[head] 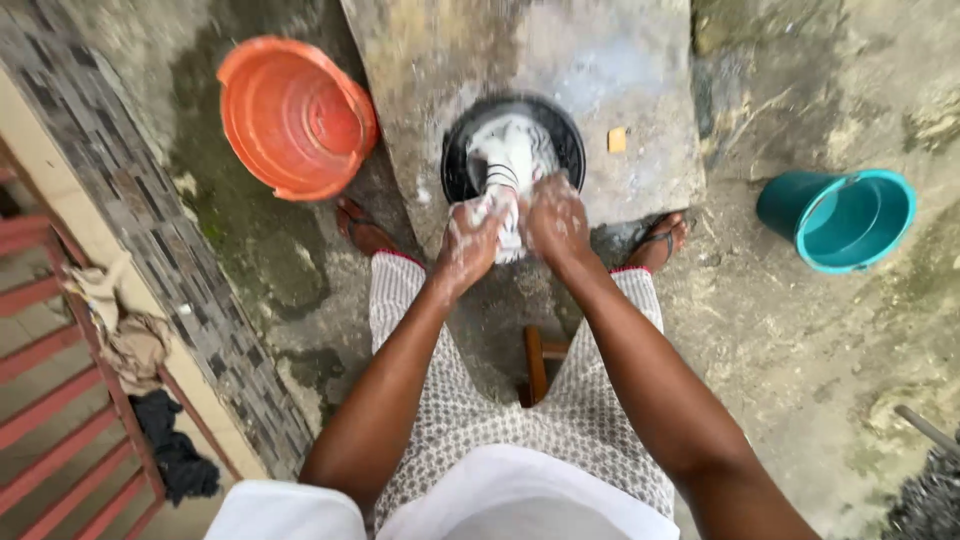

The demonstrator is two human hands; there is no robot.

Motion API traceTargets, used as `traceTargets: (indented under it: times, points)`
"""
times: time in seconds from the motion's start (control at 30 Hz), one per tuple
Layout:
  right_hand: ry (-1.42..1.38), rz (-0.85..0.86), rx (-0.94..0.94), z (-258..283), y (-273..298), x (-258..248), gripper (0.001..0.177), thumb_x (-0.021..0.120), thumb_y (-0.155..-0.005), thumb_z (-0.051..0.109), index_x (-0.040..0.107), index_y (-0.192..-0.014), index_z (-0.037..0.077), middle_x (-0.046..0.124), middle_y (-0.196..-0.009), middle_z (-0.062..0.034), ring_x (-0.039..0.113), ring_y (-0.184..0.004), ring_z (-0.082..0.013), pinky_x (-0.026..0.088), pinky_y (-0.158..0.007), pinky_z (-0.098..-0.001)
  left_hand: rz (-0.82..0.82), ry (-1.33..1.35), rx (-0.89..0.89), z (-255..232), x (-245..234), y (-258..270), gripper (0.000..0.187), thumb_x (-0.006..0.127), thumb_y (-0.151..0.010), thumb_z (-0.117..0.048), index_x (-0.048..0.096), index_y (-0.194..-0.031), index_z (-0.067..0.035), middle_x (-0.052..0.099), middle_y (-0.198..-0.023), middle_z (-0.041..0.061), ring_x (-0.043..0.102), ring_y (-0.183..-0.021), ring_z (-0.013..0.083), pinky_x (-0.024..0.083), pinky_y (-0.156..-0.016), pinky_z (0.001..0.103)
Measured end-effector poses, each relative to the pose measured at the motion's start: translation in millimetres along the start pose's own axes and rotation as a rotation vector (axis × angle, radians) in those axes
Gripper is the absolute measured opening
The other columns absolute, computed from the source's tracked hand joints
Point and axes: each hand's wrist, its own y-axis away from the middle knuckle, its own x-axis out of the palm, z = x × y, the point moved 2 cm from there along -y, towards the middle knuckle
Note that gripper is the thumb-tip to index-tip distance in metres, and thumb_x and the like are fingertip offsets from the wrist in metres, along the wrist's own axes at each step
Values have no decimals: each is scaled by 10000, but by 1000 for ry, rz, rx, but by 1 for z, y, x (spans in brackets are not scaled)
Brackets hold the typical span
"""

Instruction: Hand-washing a shirt in a bucket using soap and water.

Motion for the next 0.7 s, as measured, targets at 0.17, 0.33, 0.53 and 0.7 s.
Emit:
traceTargets:
  times: [0.17, 0.33, 0.53, 0.7]
  points:
    - [611, 216, -72, 74, 71, -92, 598, 700, -976, 506, 588, -1324, 32, 611, -1354, -207, 563, -1278, -384, 460, -1090, -494, -509, 886, -523, 37, -19, 46, 339, 638, -888, -59, 661, -1223, -9, 673, -1273, 86, 647, -1095, 248, 537, -912, 467]
    - [-15, 132, -738, 152, 130, -160, 718, 685, -815, 153, 469, -1488, 26, 449, -1537, -246, 425, -1376, -424, 352, -1102, -519, -848, 2612, -533, 101, -99, 74, 314, 653, -1129, -203, 634, -1111, 110, 668, -1029, 161, 622, -897, 218, 503, -806, 379]
    - [203, 374, -661, 151, 137, -179, 384, 708, -945, 273, 643, -1277, 90, 647, -1297, -144, 615, -1171, -338, 492, -1017, -469, -882, 2654, -563, 226, -193, 156, 379, 667, -1001, -293, 623, -1220, 13, 679, -1119, 41, 629, -1013, 100, 522, -879, 276]
    - [-274, 304, -652, 166, 180, -230, 180, 622, -1043, 191, 735, -1035, 51, 687, -995, -108, 660, -892, -211, 561, -777, -361, -551, 2108, -723, 262, -197, 198, 391, 799, -951, -294, 638, -1017, 56, 639, -870, 141, 599, -796, 199, 521, -727, 362]
